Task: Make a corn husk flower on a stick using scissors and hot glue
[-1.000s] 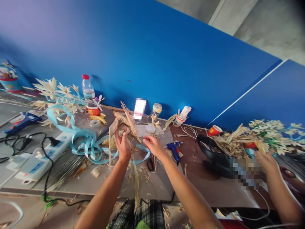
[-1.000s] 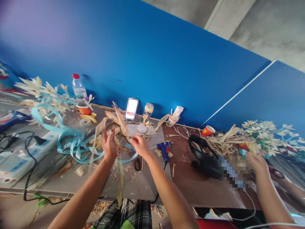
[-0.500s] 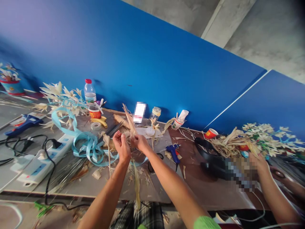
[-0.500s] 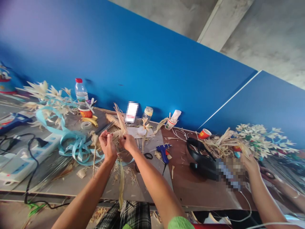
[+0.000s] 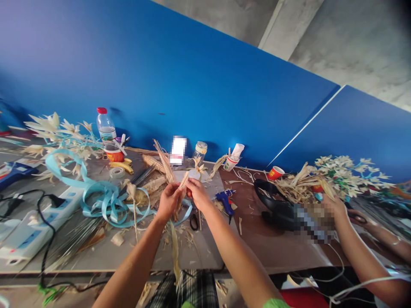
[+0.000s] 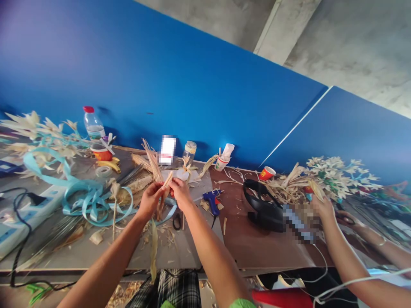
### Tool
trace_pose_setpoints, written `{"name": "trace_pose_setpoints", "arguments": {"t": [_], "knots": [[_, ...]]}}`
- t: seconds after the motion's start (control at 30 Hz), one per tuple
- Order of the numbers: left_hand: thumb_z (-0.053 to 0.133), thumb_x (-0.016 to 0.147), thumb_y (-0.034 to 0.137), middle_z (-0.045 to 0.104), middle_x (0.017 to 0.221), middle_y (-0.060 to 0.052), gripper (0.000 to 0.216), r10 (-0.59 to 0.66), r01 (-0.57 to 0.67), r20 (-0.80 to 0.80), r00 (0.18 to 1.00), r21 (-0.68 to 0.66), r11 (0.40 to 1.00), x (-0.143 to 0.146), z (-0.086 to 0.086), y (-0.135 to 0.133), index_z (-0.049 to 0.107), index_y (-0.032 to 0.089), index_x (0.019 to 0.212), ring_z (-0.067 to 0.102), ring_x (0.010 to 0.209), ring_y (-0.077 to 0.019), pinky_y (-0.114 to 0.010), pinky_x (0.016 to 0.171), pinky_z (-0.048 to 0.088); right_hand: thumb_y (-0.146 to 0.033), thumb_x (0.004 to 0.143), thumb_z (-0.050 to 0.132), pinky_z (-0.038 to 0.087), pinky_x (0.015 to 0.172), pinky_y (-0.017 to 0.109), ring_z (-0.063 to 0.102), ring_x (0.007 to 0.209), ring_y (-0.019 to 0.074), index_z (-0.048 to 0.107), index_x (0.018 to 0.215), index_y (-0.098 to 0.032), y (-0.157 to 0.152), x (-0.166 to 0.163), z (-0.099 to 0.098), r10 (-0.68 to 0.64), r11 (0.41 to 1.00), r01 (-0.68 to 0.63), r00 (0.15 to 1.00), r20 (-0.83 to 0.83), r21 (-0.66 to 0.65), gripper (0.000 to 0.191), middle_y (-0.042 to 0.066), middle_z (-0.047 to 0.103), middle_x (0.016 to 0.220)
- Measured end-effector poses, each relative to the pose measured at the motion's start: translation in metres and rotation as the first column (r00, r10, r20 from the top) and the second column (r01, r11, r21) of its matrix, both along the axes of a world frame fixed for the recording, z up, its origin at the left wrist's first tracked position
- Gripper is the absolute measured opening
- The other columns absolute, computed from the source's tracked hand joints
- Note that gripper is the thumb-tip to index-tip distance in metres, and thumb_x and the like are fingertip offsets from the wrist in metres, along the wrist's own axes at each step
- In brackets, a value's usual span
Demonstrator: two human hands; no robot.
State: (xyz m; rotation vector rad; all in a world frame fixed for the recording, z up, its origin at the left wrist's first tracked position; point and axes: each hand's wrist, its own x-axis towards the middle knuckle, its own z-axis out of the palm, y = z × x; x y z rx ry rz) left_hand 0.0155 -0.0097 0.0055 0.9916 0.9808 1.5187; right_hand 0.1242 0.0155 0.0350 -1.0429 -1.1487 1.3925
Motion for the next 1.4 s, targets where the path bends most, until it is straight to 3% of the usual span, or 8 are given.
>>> {"name": "trace_pose_setpoints", "arguments": {"t": [0.2,0.4,0.5,0.63,0.8,0.9,1.13,1.4], "knots": [[0.064,0.069,0.042,0.058,0.073,-0.001,0.033,0.166,-0.164,0.083,0.983,-0.032,0.986,-0.004,-0.003,0.005,0.06,0.014,0.085,0.055,0.065,-0.011,-0.025,0.067,0.045,-0.04,0.066,0.061,0.024,0.04,0.019,0.032,0.039,0.0046,0.059,0.08,-0.015,0.005,0.021,-0.001,-0.165,0.985,0.166,0.986,-0.035,0.037,0.029,-0.008,0.041,0.049],[0.055,0.076,0.046,0.054,0.075,0.0,0.03,0.433,-0.438,0.095,0.896,0.035,0.899,-0.011,-0.002,0.008,0.056,0.018,0.087,0.051,0.064,-0.0111,-0.024,0.06,0.044,-0.03,0.073,0.057,0.045,0.061,0.027,0.056,0.065,0.0131,0.048,0.119,-0.015,0.004,0.031,0.002,-0.353,0.918,0.22,0.832,0.428,0.33,0.049,0.008,0.058,0.094],[0.054,0.077,0.047,0.053,0.076,0.0,0.031,0.454,-0.458,0.073,0.888,0.06,0.887,-0.012,-0.001,0.007,0.056,0.018,0.088,0.051,0.065,-0.012,-0.025,0.062,0.045,-0.027,0.079,0.051,0.046,0.074,0.031,0.059,0.08,0.0186,0.049,0.122,-0.013,-0.013,0.021,0.002,-0.376,0.884,0.077,0.703,0.603,0.461,0.045,0.014,0.06,0.102],[0.056,0.076,0.049,0.053,0.074,0.0,0.031,0.436,-0.441,0.076,0.897,0.085,0.893,-0.01,0.003,0.003,0.056,0.019,0.085,0.052,0.067,-0.0136,-0.027,0.066,0.044,-0.029,0.08,0.053,0.045,0.072,0.033,0.063,0.081,0.0244,0.059,0.111,-0.016,-0.045,0.003,-0.008,-0.108,0.943,-0.234,0.456,0.883,0.235,0.034,0.012,0.068,0.085],[0.056,0.077,0.047,0.052,0.07,0.0,0.03,0.376,-0.381,0.068,0.924,0.108,0.918,-0.008,0.006,0.001,0.055,0.018,0.086,0.05,0.062,-0.0126,-0.027,0.063,0.043,-0.022,0.079,0.052,0.043,0.071,0.031,0.064,0.086,0.026,0.048,0.126,-0.014,-0.064,-0.01,-0.023,-0.069,0.931,-0.324,0.299,0.952,0.169,0.047,0.017,0.067,0.1],[0.055,0.078,0.046,0.051,0.067,0.001,0.029,0.369,-0.372,0.051,0.928,0.109,0.922,-0.007,0.004,0.001,0.055,0.018,0.086,0.049,0.06,-0.0119,-0.026,0.062,0.042,-0.015,0.078,0.051,0.043,0.068,0.031,0.063,0.08,0.0246,0.049,0.124,-0.013,-0.058,-0.008,-0.024,-0.037,0.942,-0.296,0.383,0.923,0.161,0.047,0.015,0.068,0.089],[0.059,0.075,0.044,0.054,0.068,0.001,0.028,0.218,-0.216,-0.01,0.976,0.073,0.974,-0.003,0.001,0.0,0.057,0.017,0.08,0.051,0.064,-0.0115,-0.025,0.066,0.042,-0.018,0.071,0.055,0.042,0.057,0.024,0.053,0.058,0.0132,0.061,0.097,-0.018,-0.028,0.02,-0.018,-0.119,0.984,0.044,0.879,0.463,0.171,0.026,-0.001,0.059,0.064],[0.068,0.065,0.045,0.061,0.074,-0.001,0.039,-0.236,0.238,-0.081,0.968,0.019,0.971,0.011,-0.002,-0.004,0.058,0.013,0.085,0.055,0.067,-0.0125,-0.025,0.065,0.043,-0.026,0.07,0.06,0.044,0.058,0.025,0.055,0.062,0.0141,0.058,0.1,-0.016,-0.03,0.032,-0.023,-0.214,0.953,0.123,0.919,0.33,0.275,0.032,0.001,0.061,0.069]]}}
